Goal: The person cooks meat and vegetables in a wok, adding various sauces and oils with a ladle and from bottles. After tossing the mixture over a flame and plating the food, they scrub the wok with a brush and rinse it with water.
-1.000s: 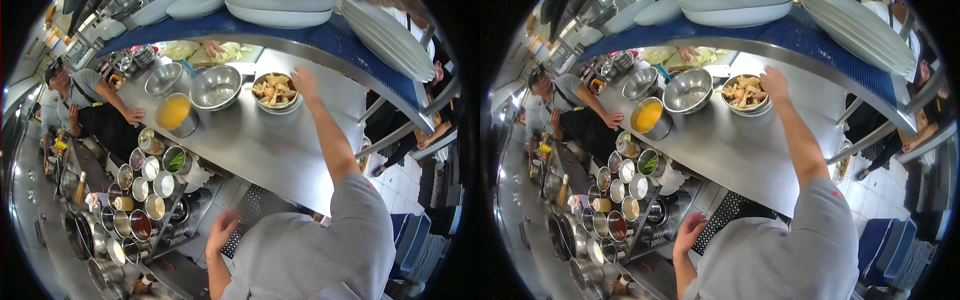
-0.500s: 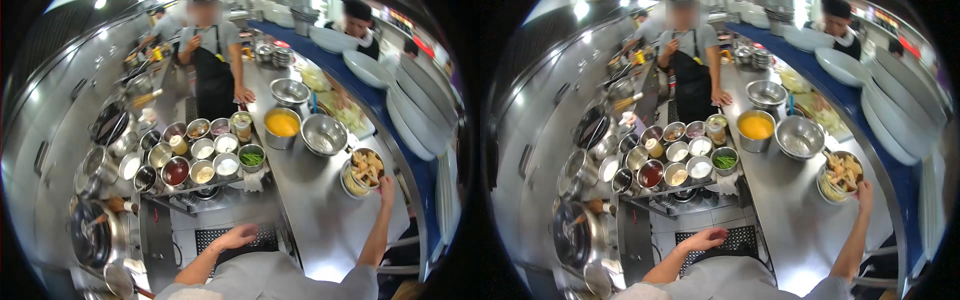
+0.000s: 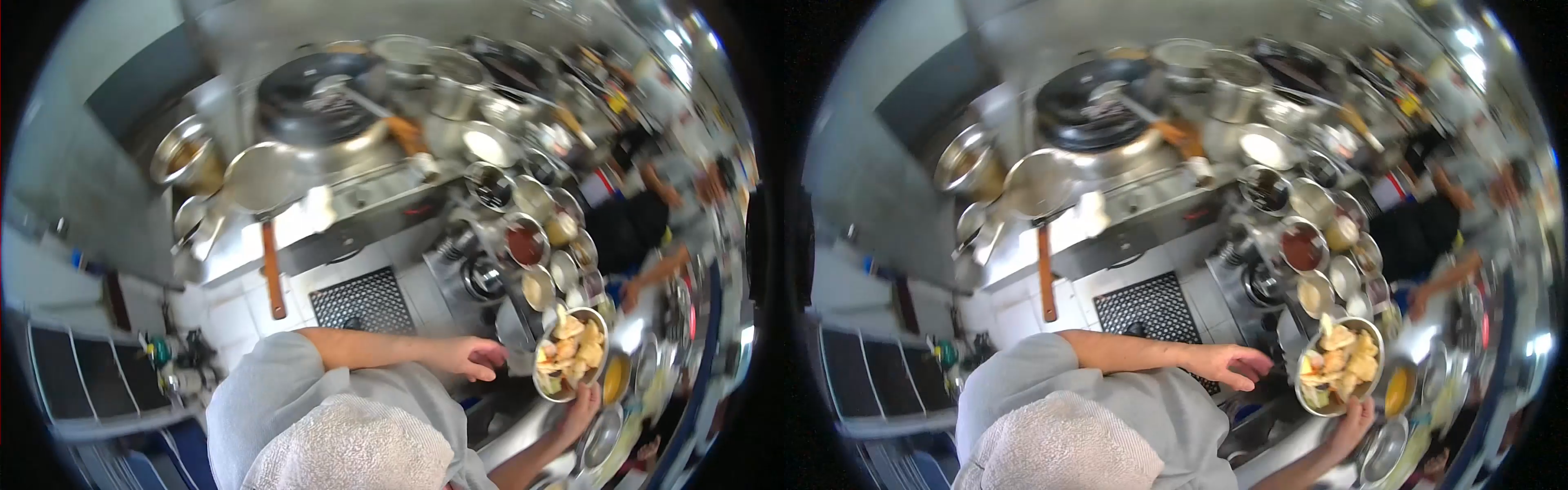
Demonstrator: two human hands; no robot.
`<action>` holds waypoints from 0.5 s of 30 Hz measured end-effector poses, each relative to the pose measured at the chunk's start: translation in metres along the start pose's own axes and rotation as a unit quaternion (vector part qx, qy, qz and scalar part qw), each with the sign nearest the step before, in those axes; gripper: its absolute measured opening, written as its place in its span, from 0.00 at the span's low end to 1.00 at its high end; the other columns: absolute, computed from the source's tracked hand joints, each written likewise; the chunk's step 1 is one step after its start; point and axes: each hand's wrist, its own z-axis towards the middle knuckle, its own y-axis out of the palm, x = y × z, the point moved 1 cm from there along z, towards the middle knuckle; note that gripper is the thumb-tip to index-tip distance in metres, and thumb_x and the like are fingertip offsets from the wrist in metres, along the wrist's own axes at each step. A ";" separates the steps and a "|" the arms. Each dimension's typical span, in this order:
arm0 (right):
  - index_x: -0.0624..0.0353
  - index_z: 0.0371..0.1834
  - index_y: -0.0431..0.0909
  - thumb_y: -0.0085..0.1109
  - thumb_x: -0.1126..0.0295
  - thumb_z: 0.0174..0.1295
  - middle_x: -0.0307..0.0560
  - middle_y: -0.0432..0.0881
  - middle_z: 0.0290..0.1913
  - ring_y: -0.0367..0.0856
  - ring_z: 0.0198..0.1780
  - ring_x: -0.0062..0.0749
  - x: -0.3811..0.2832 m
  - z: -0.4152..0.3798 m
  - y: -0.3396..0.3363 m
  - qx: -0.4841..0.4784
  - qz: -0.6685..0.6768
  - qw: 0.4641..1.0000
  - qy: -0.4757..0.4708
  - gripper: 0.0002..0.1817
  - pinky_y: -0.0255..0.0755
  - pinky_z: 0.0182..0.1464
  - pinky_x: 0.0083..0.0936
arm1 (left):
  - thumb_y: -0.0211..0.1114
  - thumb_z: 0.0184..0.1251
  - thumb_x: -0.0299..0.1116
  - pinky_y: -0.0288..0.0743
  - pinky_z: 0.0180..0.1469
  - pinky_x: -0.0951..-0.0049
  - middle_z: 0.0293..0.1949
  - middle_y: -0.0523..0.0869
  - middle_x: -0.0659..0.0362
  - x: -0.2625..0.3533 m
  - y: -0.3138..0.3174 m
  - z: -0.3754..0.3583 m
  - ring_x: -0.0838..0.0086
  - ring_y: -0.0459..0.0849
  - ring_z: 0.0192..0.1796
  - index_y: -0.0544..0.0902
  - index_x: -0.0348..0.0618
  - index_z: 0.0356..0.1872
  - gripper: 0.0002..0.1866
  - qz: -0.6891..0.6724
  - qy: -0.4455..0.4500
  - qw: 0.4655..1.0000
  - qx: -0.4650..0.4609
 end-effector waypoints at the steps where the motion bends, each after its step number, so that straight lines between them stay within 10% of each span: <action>1: 0.65 0.41 0.77 0.55 0.73 0.62 0.40 0.81 0.36 0.75 0.36 0.19 0.007 0.016 0.050 -0.055 0.026 0.998 0.025 0.08 0.70 0.40 0.18 | 0.67 0.66 0.35 0.71 0.63 0.67 0.67 0.65 0.51 0.011 -0.014 -0.018 0.68 0.71 0.65 0.53 0.40 0.72 0.40 -0.046 0.016 0.997 0.059; 3: 0.65 0.43 0.77 0.55 0.75 0.62 0.40 0.81 0.37 0.76 0.37 0.19 0.021 0.041 0.152 -0.141 0.080 0.986 0.049 0.08 0.70 0.40 0.18 | 0.70 0.63 0.35 0.68 0.67 0.63 0.75 0.51 0.50 0.021 -0.049 -0.049 0.64 0.63 0.71 0.37 0.41 0.76 0.53 -0.104 0.073 0.982 0.140; 8: 0.67 0.45 0.76 0.54 0.75 0.63 0.44 0.82 0.44 0.79 0.42 0.23 0.033 0.058 0.369 -0.357 0.117 0.922 0.090 0.10 0.72 0.45 0.19 | 0.70 0.63 0.38 0.80 0.52 0.71 0.61 0.74 0.54 0.067 -0.114 -0.158 0.73 0.79 0.54 0.52 0.39 0.71 0.43 -0.037 0.205 0.886 0.415; 15: 0.65 0.51 0.72 0.54 0.72 0.65 0.51 0.80 0.49 0.81 0.51 0.35 0.060 0.019 0.570 -0.623 0.095 0.762 0.146 0.13 0.78 0.54 0.30 | 0.64 0.64 0.37 0.85 0.37 0.71 0.64 0.67 0.53 0.066 -0.138 -0.245 0.68 0.80 0.52 0.46 0.46 0.73 0.43 -0.134 0.265 0.659 0.691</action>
